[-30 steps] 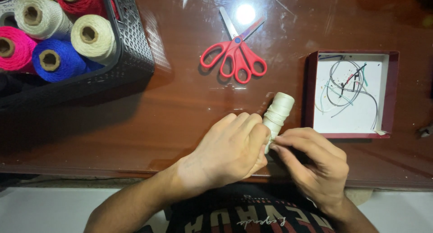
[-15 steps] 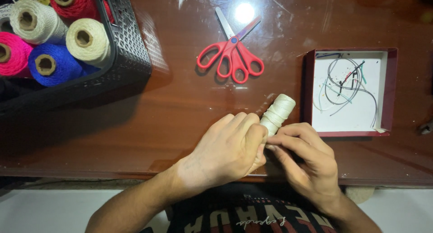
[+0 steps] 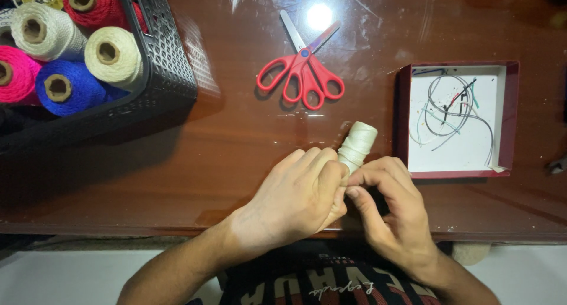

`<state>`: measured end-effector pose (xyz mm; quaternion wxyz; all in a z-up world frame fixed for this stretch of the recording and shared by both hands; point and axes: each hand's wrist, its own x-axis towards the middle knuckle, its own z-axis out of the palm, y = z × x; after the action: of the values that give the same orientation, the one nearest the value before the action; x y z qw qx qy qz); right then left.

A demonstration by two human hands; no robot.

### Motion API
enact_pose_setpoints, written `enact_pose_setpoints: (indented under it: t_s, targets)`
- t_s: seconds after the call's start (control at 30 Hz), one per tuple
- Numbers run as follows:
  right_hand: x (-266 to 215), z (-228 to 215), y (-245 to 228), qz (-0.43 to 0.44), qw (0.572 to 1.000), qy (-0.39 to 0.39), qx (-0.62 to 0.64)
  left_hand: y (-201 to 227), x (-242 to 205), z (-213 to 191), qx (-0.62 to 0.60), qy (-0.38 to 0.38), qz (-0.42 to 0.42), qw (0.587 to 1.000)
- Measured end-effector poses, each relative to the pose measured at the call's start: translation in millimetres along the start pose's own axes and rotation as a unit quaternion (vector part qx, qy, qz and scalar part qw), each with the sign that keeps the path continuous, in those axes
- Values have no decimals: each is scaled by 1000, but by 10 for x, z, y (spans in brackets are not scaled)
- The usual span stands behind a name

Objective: Sort and organize various spools of thread and craft supplies in a storage bin.

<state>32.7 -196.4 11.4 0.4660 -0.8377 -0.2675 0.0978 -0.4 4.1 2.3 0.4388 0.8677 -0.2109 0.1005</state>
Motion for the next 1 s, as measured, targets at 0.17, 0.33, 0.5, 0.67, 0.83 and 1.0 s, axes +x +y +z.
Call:
enact_pose_setpoints:
  t_s: [0.17,0.33,0.5,0.67,0.83,1.0]
  targets:
    - [36,11,-46,14,1000,-20,-16,36,-23,-78,-33,7,-2,999]
    - [55,16,-67,35,999,-35,-15,117,-73,-131,-106,34,-68,991]
    - [64,20,-66,26,999,-36,-19,130,-92,-132,-92,36,-49,994]
    - [72,15,-70,26,999,-36,-23,126,-88,-158,-67,19,-46,997]
    - [59,-1,-53,13,999,-36,-21,120,-67,-151,-43,12,-36,998]
    - [19,-16,-31,45,998,-34,3,124,-46,-136,-33,15,-27,999]
